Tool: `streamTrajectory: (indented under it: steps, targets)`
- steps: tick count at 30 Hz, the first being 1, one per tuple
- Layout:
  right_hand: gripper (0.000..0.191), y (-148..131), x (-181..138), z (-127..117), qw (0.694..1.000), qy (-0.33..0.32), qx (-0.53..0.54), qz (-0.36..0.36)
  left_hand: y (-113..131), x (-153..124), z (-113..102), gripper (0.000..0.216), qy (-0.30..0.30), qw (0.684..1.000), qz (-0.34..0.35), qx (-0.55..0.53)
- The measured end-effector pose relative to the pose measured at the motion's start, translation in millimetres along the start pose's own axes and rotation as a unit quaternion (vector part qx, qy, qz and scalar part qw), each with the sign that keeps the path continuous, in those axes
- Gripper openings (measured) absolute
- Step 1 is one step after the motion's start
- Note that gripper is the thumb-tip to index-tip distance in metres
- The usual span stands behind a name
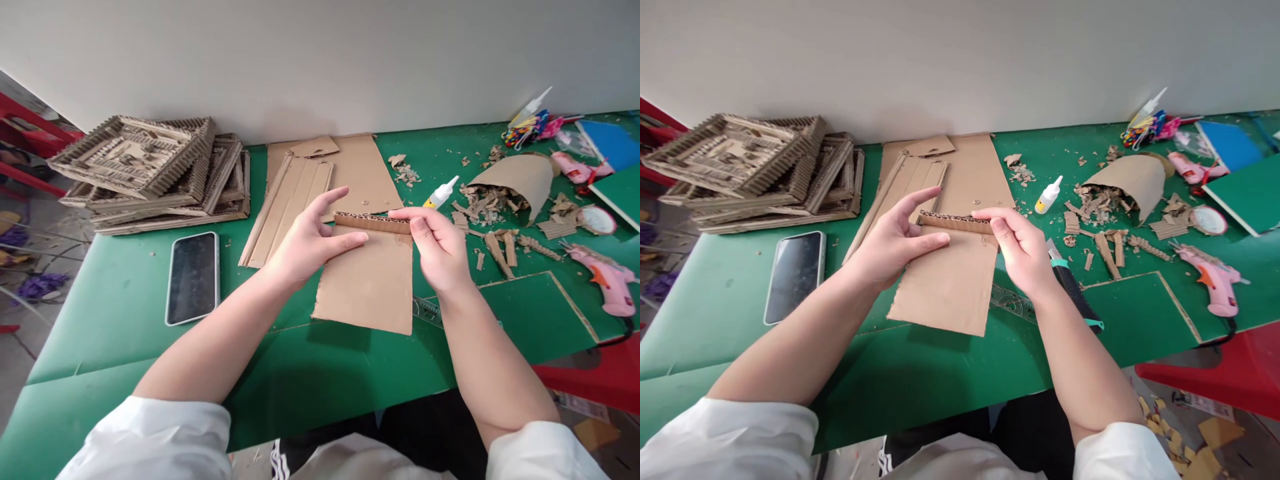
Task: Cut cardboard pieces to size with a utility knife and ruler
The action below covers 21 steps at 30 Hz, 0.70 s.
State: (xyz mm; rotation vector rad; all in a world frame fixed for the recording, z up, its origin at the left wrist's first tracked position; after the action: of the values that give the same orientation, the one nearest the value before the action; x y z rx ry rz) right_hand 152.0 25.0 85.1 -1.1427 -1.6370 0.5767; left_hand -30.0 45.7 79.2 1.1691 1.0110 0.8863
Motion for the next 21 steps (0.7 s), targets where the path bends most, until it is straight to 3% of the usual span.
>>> streamTrajectory:
  steps: [13,21]
  targets:
    - [0.029,10.0,1.5,2.4,0.998,-0.015,0.02,0.051,-4.5,2.4,-0.4,0.068,0.011,1.0,-0.015,-0.02]
    - [0.028,29.1,2.2,12.3,0.982,-0.069,0.111,0.133,-16.7,10.9,-0.3,0.032,-0.008,0.997,-0.043,-0.062]
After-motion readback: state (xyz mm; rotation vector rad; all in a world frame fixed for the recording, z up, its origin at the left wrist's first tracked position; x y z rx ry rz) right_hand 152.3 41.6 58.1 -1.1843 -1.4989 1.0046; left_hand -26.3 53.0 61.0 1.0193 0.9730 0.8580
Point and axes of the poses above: each hand's wrist, its own x-axis towards the middle knuckle, its own z-axis out of the palm, y = z × x, the point moved 4 cm from there along x, towards the middle knuckle
